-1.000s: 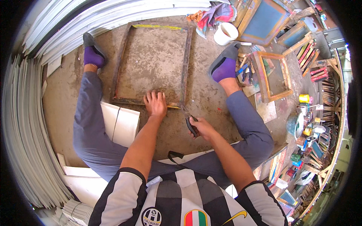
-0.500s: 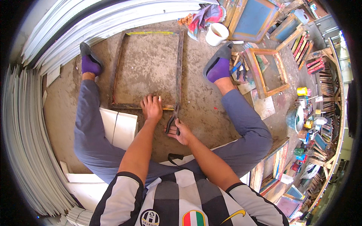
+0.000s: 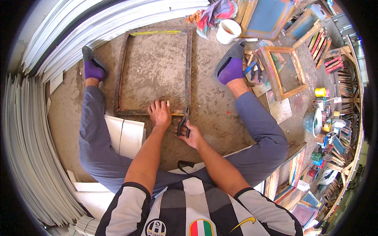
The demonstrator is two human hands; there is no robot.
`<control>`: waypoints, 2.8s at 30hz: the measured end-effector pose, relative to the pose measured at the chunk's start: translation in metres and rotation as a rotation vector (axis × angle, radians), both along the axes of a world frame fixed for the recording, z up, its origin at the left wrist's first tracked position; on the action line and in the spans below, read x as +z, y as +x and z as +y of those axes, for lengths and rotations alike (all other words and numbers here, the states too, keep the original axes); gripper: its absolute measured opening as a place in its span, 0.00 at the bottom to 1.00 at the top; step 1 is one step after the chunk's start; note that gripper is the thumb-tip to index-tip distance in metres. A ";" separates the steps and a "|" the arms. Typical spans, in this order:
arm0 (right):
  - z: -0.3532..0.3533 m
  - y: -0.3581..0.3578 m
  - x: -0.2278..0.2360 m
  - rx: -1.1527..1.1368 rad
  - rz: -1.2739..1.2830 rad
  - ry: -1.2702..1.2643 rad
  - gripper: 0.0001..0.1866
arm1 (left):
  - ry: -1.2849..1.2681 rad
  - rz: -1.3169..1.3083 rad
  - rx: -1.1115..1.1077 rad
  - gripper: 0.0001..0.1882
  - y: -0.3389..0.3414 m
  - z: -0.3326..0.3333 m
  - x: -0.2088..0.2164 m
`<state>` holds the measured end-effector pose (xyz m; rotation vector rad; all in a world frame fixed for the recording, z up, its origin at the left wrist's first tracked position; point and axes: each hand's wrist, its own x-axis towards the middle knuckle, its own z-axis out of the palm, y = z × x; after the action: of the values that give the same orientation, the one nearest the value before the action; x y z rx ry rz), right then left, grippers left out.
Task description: The person sits on the floor and uses pliers to pull staples out of a rectangular wooden frame. They systematically remove the staples along the edges of the frame to detach the screen mesh. The person works continuously on the frame throughout the clip.
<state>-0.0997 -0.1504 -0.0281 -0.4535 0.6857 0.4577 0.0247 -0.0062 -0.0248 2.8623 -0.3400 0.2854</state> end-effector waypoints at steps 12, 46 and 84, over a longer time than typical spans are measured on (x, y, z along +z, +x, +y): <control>0.032 0.010 0.026 -0.118 0.178 -0.437 0.25 | 0.036 0.020 0.002 0.14 0.000 -0.001 0.005; -0.034 0.007 0.052 0.296 -0.030 -0.275 0.26 | -0.015 -0.017 -0.006 0.14 0.001 -0.001 0.004; -0.150 0.134 0.039 1.405 -0.055 -0.400 0.24 | 0.042 0.161 0.013 0.15 0.000 -0.001 0.011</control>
<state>0.0348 -0.3009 0.0109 -1.3181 0.3004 1.6279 0.0249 -0.0075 -0.0137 2.9054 -0.3000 0.0492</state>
